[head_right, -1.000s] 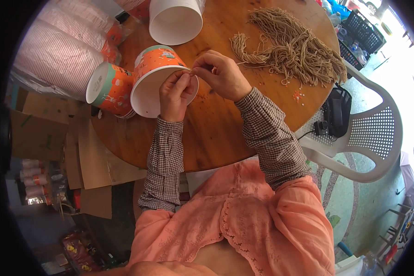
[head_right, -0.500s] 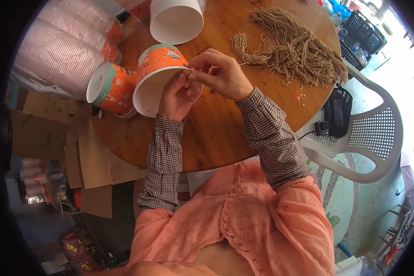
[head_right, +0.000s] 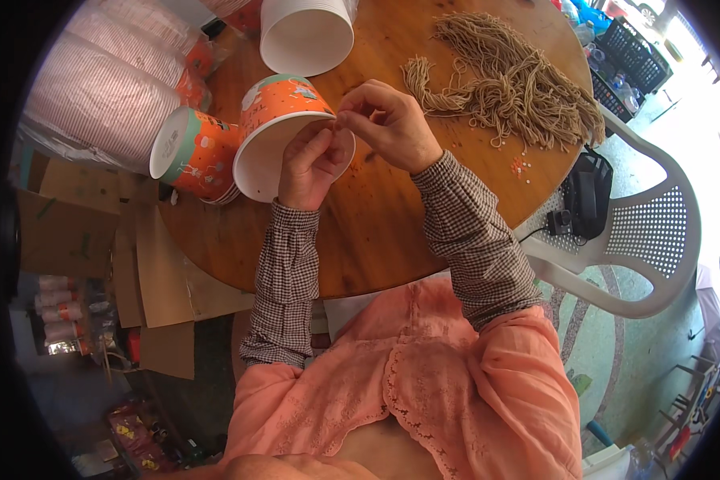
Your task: Assembling paper buckets by threading twine through pre-punched holes to create handles.
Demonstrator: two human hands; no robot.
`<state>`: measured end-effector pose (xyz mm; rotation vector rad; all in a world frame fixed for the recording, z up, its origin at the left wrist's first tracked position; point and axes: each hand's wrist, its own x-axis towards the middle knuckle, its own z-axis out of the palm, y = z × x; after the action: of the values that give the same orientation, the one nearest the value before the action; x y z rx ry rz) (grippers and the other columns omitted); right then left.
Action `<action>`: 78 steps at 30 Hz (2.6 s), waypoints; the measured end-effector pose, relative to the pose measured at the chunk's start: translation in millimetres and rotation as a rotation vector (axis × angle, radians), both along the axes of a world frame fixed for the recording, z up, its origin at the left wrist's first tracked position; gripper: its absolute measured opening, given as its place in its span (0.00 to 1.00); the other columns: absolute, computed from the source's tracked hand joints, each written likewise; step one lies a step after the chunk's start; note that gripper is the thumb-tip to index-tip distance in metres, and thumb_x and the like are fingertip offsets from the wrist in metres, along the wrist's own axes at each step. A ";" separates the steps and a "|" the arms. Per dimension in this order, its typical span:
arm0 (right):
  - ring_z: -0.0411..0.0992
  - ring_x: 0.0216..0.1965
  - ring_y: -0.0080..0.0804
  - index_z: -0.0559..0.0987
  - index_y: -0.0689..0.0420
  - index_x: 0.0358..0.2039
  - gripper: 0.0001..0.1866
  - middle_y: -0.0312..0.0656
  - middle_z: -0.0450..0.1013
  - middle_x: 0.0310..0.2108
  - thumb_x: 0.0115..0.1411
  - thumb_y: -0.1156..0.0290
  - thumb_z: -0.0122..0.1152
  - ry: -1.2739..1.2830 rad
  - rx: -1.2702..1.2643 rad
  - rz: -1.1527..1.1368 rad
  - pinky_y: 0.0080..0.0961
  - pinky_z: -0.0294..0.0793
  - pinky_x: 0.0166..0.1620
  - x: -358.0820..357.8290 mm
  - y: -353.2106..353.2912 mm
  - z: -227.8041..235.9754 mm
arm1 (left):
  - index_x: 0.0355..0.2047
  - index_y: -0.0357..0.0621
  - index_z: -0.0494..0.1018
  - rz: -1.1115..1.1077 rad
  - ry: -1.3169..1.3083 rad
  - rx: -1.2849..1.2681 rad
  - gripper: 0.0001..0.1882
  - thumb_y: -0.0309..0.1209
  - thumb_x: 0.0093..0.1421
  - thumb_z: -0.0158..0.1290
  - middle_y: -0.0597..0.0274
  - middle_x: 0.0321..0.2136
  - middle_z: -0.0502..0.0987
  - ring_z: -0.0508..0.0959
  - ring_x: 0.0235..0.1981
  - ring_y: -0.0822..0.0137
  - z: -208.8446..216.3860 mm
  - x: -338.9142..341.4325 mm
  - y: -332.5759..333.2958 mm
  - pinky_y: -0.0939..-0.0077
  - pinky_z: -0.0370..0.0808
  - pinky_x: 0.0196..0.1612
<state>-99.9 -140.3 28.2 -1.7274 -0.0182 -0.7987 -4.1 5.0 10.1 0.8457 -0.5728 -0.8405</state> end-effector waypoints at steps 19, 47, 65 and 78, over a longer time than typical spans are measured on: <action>0.68 0.26 0.13 0.77 0.64 0.33 0.07 0.31 0.73 0.24 0.58 0.73 0.61 0.069 0.247 -0.120 0.13 0.69 0.30 -5.6 -2.5 0.5 | 0.36 0.39 0.74 0.409 -0.283 0.058 0.04 0.26 0.62 0.55 0.69 0.30 0.75 0.72 0.28 0.77 -15.8 -1.5 -4.1 0.82 0.71 0.35; 0.75 0.28 0.39 0.72 0.60 0.35 0.04 0.45 0.73 0.27 0.60 0.76 0.55 -0.031 -0.329 -0.235 0.28 0.75 0.31 -19.1 31.7 -13.4 | 0.39 0.38 0.77 0.312 0.133 0.087 0.10 0.31 0.66 0.50 0.67 0.29 0.76 0.68 0.21 0.79 -20.3 -41.2 -3.6 0.86 0.65 0.24; 0.73 0.23 0.37 0.74 0.61 0.37 0.12 0.45 0.73 0.24 0.50 0.83 0.54 -0.020 -0.275 -0.145 0.27 0.72 0.28 -72.9 39.6 -18.5 | 0.38 0.45 0.74 0.021 0.576 0.035 0.08 0.34 0.63 0.54 0.71 0.26 0.72 0.67 0.22 0.78 -18.1 -52.6 -16.7 0.82 0.69 0.28; 0.69 0.19 0.40 0.73 0.59 0.29 0.14 0.41 0.68 0.18 0.38 0.83 0.51 0.050 -0.386 0.126 0.33 0.69 0.22 -154.1 26.8 -4.7 | 0.37 0.45 0.74 0.035 0.861 -0.126 0.06 0.32 0.62 0.55 0.73 0.24 0.70 0.66 0.20 0.81 -38.7 -62.7 -22.2 0.87 0.67 0.27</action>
<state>-254.0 -113.4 23.5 -2.0858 -0.2592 -0.6888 -66.8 -17.2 -28.7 0.3147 0.1493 -1.0252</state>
